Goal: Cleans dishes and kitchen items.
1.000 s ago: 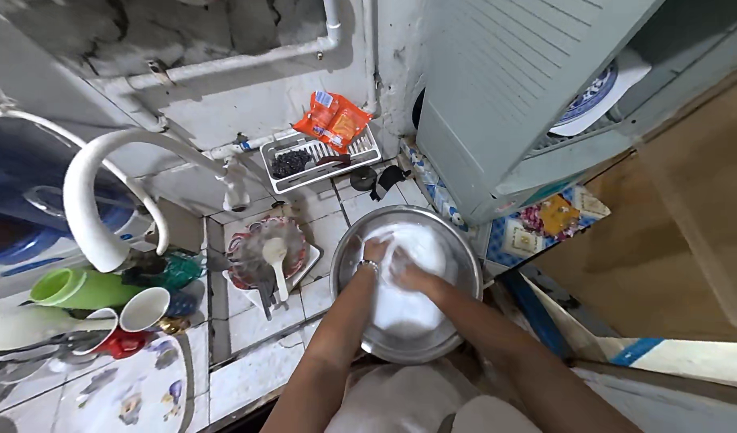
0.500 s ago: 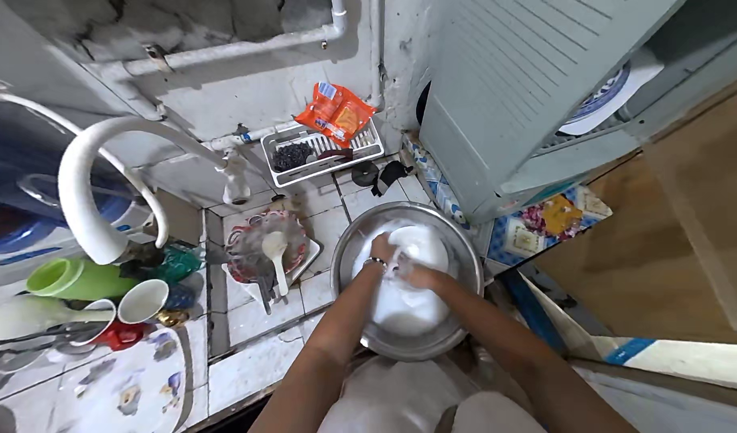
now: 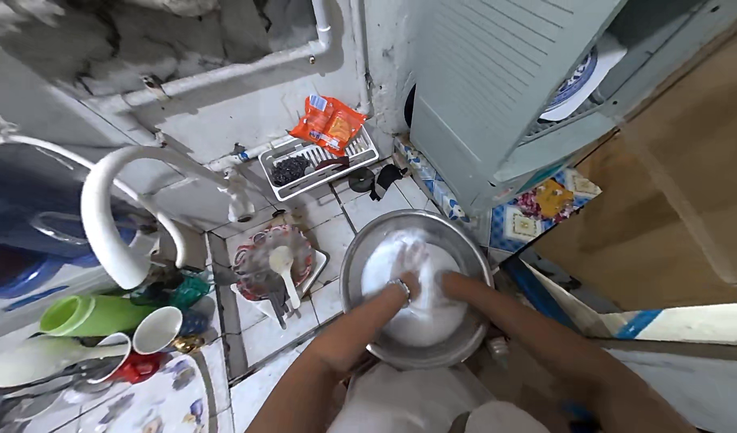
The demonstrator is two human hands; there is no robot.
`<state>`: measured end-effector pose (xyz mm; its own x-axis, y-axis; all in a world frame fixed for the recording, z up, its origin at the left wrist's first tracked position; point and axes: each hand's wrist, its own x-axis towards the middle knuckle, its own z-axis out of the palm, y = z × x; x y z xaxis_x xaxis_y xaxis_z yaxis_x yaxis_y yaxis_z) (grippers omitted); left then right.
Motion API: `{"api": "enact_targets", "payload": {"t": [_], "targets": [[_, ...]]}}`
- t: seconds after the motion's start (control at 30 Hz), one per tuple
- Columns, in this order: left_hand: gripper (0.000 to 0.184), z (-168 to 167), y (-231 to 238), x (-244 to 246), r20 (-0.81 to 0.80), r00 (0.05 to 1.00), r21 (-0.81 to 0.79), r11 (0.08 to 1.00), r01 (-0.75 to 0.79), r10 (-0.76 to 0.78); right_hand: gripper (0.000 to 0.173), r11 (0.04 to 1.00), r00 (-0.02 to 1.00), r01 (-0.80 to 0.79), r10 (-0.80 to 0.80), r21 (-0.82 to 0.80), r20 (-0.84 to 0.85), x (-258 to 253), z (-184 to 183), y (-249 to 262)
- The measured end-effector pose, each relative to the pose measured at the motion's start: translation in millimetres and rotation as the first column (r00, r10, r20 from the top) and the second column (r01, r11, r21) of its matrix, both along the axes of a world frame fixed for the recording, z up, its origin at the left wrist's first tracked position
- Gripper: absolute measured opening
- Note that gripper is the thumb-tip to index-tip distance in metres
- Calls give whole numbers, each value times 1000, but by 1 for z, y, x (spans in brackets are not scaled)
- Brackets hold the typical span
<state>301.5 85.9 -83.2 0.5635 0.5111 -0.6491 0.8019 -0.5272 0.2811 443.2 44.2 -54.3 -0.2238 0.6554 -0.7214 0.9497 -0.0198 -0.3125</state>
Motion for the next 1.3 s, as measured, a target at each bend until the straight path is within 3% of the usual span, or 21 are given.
{"api": "enact_targets", "payload": {"t": [0.07, 0.13, 0.2, 0.3, 0.33, 0.37, 0.4, 0.43, 0.47, 0.53, 0.63, 0.7, 0.83, 0.93, 1.07, 1.13, 1.3], "targets": [[42, 0, -12, -4, -64, 984, -173, 973, 155, -168, 44, 995, 998, 50, -54, 87, 37, -3, 14, -20], [53, 6, -17, -13, -74, 968, -250, 944, 214, -239, 49, 983, 993, 99, -107, 156, 44, -3, 18, -28], [64, 5, -14, -33, -68, 981, -211, 964, 163, -181, 52, 978, 990, 132, -138, 164, 28, -8, 18, -28], [54, 36, -18, -43, -195, 978, -166, 985, 41, -74, 63, 989, 989, 147, -148, 29, 30, -26, 12, -20], [50, 38, -21, -50, -155, 976, -125, 983, 136, -155, 63, 989, 990, 142, -142, 30, 13, -30, 5, -19], [46, 18, -20, -70, 53, 957, 5, 959, 284, -284, 63, 986, 988, 152, -152, 65, -3, -33, -3, -18], [44, -17, -15, -92, 373, 840, 191, 919, 345, -393, 63, 978, 984, 177, -177, 113, -8, -37, -11, -18], [41, 8, -24, -79, 165, 961, -38, 972, 232, -223, 64, 963, 976, 214, -216, 164, -5, -41, -17, -18], [41, 23, -32, -65, 34, 999, -175, 984, 31, -25, 63, 949, 968, 246, -253, 198, 6, -45, -18, -18], [39, 17, -38, -61, 40, 986, -236, 960, -149, 163, 59, 924, 956, 284, -293, 255, -2, -50, -19, -15], [41, -6, -38, -75, 109, 984, -210, 971, -113, 138, 54, 911, 965, 251, -262, 327, -12, -56, -24, -9], [44, -11, -40, -83, 75, 997, -142, 990, 15, -4, 56, 908, 972, 206, -233, 365, 30, -64, -32, -6], [40, 27, -48, -101, -55, 987, -91, 985, 148, -153, 61, 936, 969, 159, -210, 315, 134, -79, -35, -2], [42, 59, -58, -117, -31, 992, -116, 986, 122, -126, 54, 965, 985, 132, -154, 225, 84, -85, -31, -14], [37, 57, -61, -127, 167, 980, -67, 990, 121, -108, 55, 965, 993, 105, -116, 239, 32, -76, -27, -35], [35, 63, -62, -121, 130, 986, -80, 990, 117, -106, 57, 943, 989, 109, -134, 314, 60, -68, -23, -31], [38, 54, -47, -105, -36, 995, -116, 990, 83, -88, 43, 885, 951, 279, -310, 373, 24, -65, -31, -9]]}}
